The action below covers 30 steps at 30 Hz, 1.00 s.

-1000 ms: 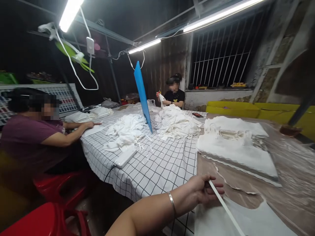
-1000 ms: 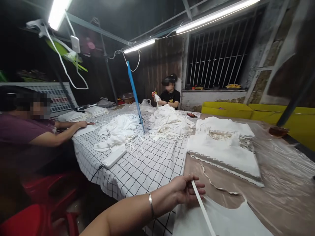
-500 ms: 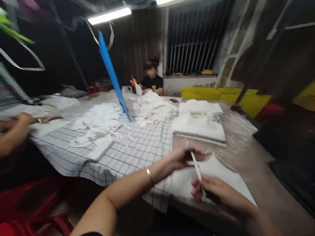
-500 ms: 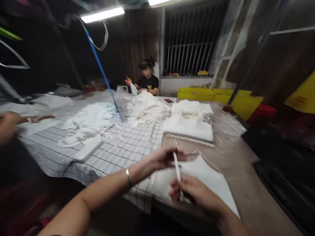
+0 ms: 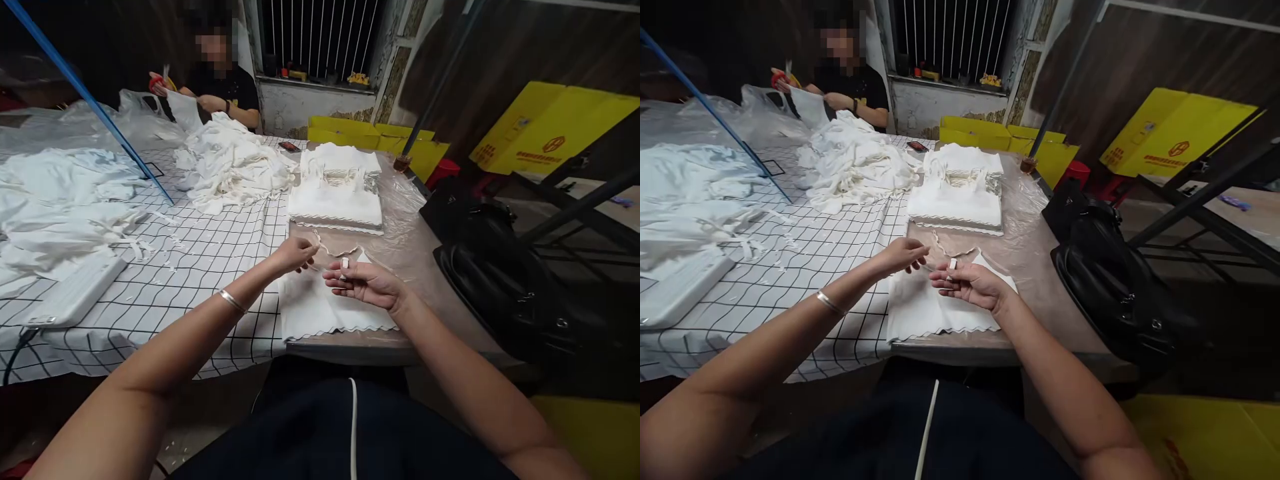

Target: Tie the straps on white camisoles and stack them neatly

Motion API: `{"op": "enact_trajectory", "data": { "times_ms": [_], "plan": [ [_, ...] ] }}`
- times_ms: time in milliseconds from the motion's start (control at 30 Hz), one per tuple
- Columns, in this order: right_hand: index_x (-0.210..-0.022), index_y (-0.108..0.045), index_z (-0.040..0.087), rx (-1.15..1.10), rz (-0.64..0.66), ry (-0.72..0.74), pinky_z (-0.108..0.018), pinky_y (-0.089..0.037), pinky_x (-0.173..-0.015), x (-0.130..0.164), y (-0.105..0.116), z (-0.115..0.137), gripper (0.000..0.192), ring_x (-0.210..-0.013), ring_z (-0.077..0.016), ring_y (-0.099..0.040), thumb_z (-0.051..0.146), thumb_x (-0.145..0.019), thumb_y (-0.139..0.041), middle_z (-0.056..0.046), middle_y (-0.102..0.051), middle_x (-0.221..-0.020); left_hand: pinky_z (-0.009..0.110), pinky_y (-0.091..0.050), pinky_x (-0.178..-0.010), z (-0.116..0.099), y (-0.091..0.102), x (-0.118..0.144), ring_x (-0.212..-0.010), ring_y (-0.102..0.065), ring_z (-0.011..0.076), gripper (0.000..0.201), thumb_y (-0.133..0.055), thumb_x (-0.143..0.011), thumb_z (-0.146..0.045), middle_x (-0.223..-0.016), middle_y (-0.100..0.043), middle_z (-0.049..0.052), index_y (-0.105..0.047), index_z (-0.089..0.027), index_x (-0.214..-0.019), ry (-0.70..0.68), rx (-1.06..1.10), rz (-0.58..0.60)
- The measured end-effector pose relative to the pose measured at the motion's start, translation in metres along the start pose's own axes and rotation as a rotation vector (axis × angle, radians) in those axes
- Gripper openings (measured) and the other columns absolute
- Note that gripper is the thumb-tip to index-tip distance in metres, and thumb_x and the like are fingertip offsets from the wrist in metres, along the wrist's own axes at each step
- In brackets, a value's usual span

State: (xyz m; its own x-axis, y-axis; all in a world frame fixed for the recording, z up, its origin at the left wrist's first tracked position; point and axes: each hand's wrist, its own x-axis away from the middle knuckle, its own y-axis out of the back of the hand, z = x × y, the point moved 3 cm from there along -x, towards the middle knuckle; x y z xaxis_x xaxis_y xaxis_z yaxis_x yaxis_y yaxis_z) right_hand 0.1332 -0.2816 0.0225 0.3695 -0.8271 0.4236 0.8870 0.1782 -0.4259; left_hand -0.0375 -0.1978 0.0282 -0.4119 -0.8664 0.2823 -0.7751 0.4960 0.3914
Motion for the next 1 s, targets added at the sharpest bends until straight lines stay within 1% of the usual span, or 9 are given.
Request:
{"op": "enact_trajectory", "data": {
  "times_ms": [100, 200, 300, 367, 467, 567, 667, 800, 1000],
  "plan": [
    [-0.087, -0.067, 0.018, 0.061, -0.062, 0.068, -0.032, -0.051, -0.084, -0.005, 0.008, 0.002, 0.016, -0.093, -0.0172, -0.068, 0.026, -0.077, -0.075, -0.006, -0.073, -0.098, 0.026, -0.043, -0.058, 0.003, -0.001, 0.017, -0.062, -0.058, 0.0138, 0.027, -0.053, -0.088, -0.035, -0.071, -0.067, 0.004, -0.062, -0.015, -0.073, -0.119, -0.161, -0.032],
    [-0.083, -0.070, 0.017, 0.236, -0.220, 0.225, -0.026, -0.047, -0.070, -0.014, 0.021, 0.009, 0.024, -0.078, -0.0132, -0.062, 0.035, -0.069, -0.081, -0.003, -0.071, -0.087, 0.031, -0.042, -0.073, 0.009, -0.013, 0.034, -0.081, -0.061, 0.0191, 0.023, -0.054, -0.088, -0.034, -0.085, -0.069, 0.006, -0.066, -0.016, -0.079, -0.216, -0.433, -0.100],
    [-0.081, -0.072, 0.017, 0.325, -0.318, 0.331, -0.023, -0.038, -0.055, -0.020, 0.028, 0.015, 0.033, -0.060, -0.0084, -0.050, 0.040, -0.062, -0.085, 0.001, -0.064, -0.072, 0.040, -0.038, -0.084, 0.017, -0.031, 0.042, -0.102, -0.057, 0.0284, 0.025, -0.059, -0.087, -0.040, -0.106, -0.067, 0.011, -0.066, -0.016, -0.092, -0.238, -0.714, -0.131],
    [-0.081, -0.072, 0.017, 0.282, -0.311, 0.326, -0.024, -0.038, -0.053, -0.022, 0.028, 0.016, 0.036, -0.060, -0.0088, -0.051, 0.040, -0.057, -0.088, 0.001, -0.063, -0.071, 0.044, -0.034, -0.087, 0.022, -0.041, 0.041, -0.109, -0.053, 0.0330, 0.030, -0.061, -0.086, -0.041, -0.110, -0.065, 0.014, -0.064, -0.015, -0.098, -0.224, -0.818, -0.143],
    [-0.078, -0.070, 0.018, 0.181, -0.322, 0.265, -0.025, -0.047, -0.059, -0.024, 0.026, 0.013, 0.039, -0.069, -0.0134, -0.061, 0.031, -0.049, -0.092, 0.000, -0.065, -0.073, 0.045, -0.032, -0.087, 0.026, -0.046, 0.035, -0.109, -0.053, 0.0328, 0.026, -0.063, -0.085, -0.038, -0.107, -0.065, 0.013, -0.064, -0.016, -0.098, -0.178, -0.794, -0.126],
    [-0.075, -0.067, 0.018, 0.135, -0.327, 0.225, -0.028, -0.051, -0.068, -0.027, 0.023, 0.008, 0.039, -0.074, -0.0157, -0.064, 0.026, -0.046, -0.093, -0.001, -0.066, -0.071, 0.042, -0.031, -0.085, 0.028, -0.046, 0.029, -0.108, -0.053, 0.0309, 0.016, -0.064, -0.082, -0.032, -0.107, -0.065, 0.010, -0.066, -0.018, -0.091, -0.158, -0.693, -0.096],
    [-0.073, -0.064, 0.017, 0.222, -0.337, 0.274, -0.026, -0.046, -0.063, -0.032, 0.023, 0.005, 0.039, -0.067, -0.0131, -0.060, 0.029, -0.047, -0.091, 0.001, -0.063, -0.065, 0.041, -0.030, -0.084, 0.029, -0.046, 0.028, -0.106, -0.054, 0.0292, 0.011, -0.065, -0.081, -0.028, -0.099, -0.068, 0.007, -0.068, -0.019, -0.087, -0.163, -0.594, -0.097],
    [-0.074, -0.059, 0.018, 0.366, -0.311, 0.318, -0.024, -0.038, -0.059, -0.039, 0.020, 0.000, 0.043, -0.059, -0.0095, -0.051, 0.035, -0.047, -0.088, 0.006, -0.058, -0.060, 0.043, -0.028, -0.086, 0.032, -0.048, 0.031, -0.105, -0.053, 0.0290, 0.015, -0.066, -0.083, -0.034, -0.093, -0.070, 0.006, -0.072, -0.020, -0.084, -0.189, -0.488, -0.143],
    [-0.074, -0.053, 0.020, 0.468, -0.210, 0.355, -0.025, -0.040, -0.061, -0.040, 0.012, -0.009, 0.041, -0.060, -0.0107, -0.052, 0.038, -0.054, -0.084, 0.005, -0.058, -0.065, 0.042, -0.029, -0.088, 0.034, -0.047, 0.032, -0.103, -0.055, 0.0268, 0.012, -0.067, -0.081, -0.030, -0.092, -0.067, 0.005, -0.074, -0.020, -0.080, -0.203, -0.385, -0.213]
  ]
}}
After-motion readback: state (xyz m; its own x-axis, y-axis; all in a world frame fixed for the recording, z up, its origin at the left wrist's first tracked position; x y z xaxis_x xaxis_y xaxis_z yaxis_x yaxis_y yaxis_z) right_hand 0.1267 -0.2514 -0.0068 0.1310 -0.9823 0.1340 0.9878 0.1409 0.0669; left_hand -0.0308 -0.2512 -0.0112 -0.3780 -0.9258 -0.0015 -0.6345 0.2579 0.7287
